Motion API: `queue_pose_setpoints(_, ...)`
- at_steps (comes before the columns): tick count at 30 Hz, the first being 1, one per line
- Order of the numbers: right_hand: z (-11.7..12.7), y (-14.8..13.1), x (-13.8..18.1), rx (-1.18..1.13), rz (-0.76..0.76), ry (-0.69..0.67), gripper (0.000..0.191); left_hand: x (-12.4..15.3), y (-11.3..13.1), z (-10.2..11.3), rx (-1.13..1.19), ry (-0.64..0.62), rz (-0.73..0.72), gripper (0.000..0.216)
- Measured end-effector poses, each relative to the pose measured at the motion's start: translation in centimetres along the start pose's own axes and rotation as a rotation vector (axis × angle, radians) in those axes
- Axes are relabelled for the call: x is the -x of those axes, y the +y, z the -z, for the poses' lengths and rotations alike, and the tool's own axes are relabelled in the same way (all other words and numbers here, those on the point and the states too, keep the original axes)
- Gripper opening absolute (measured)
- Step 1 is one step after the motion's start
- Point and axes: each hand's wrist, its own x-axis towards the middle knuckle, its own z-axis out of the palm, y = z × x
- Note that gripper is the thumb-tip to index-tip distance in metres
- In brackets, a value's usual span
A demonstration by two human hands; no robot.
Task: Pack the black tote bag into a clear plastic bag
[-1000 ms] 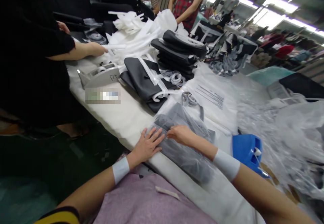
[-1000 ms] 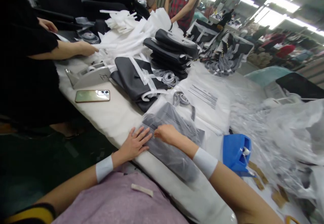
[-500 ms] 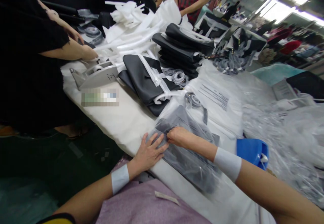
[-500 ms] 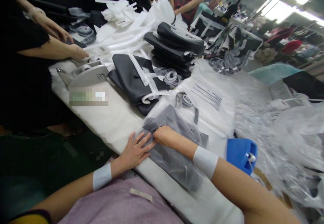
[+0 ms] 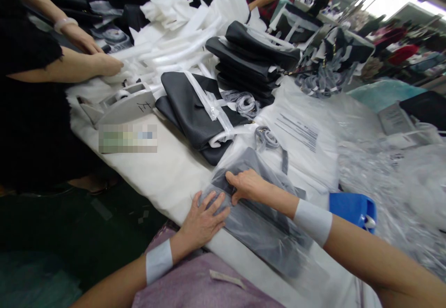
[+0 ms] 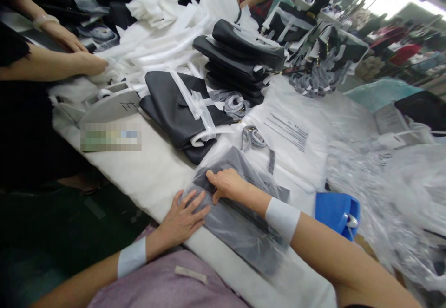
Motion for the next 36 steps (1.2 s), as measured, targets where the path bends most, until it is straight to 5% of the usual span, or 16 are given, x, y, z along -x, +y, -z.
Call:
queue_pose_setpoints(3, 0.7, 3.5, 0.7, -0.052, -0.134, 0.020, 0.063, -0.1, 0.0, 0.0, 0.014, -0.008, 0.003, 0.038)
queue_pose_setpoints(6, 0.6, 4.6, 3.5, -0.089, -0.303, 0.195, 0.056, 0.0, 0.2, 0.1, 0.044, -0.002, 0.003, 0.039)
queue_pose_setpoints(9, -2.0, 0.8, 6.0, -0.069, -0.350, 0.426, 0.057, 0.1, 0.2, 0.5, 0.093, 0.018, -0.012, 0.037)
queue_pose_setpoints(13, -6.9, -5.3, 5.7, -0.081, -0.398, 0.454, 0.066, -1.1, -0.7, 1.2, 0.206, 0.201, 0.159, 0.043)
queue_pose_setpoints(17, -8.6, -4.0, 7.9, -0.243, -0.428, 0.565, 0.064, -3.9, -1.7, 0.9, 0.313, 0.260, 0.384, 0.071)
queue_pose_setpoints(20, -9.7, -0.1, 13.8, -0.484, -0.865, 0.835, 0.070, -5.3, -2.1, 0.2, 0.361, 0.160, 0.392, 0.074)
queue_pose_setpoints(23, -12.0, 2.5, 19.6, -0.844, -1.282, 0.852, 0.083, -6.3, -2.4, 0.0, 0.423, 0.093, 0.448, 0.075)
queue_pose_setpoints(25, -13.2, 3.1, 22.0, -1.111, -1.239, 0.757, 0.079, -7.0, -2.6, 0.4, 0.493, -0.001, 0.523, 0.074)
queue_pose_setpoints(28, -14.1, 2.7, 23.6, -1.536, -0.915, 0.633, 0.077, -7.5, -2.6, 1.9, 0.644, -0.162, 0.614, 0.065)
queue_pose_setpoints(30, -14.4, 1.7, 24.4, -1.621, -0.756, 0.642, 0.078, -6.6, -2.5, 3.3, 0.776, -0.281, 0.671, 0.060)
queue_pose_setpoints(33, -15.1, -1.9, 25.6, -1.706, -0.627, 0.697, 0.072, -3.4, -2.1, 5.3, 0.968, -0.427, 0.793, 0.062)
queue_pose_setpoints(36, -15.7, -7.0, 26.1, -1.977, -0.525, 0.696, 0.062, 0.0, -1.6, 7.0, 1.042, -0.406, 0.907, 0.066)
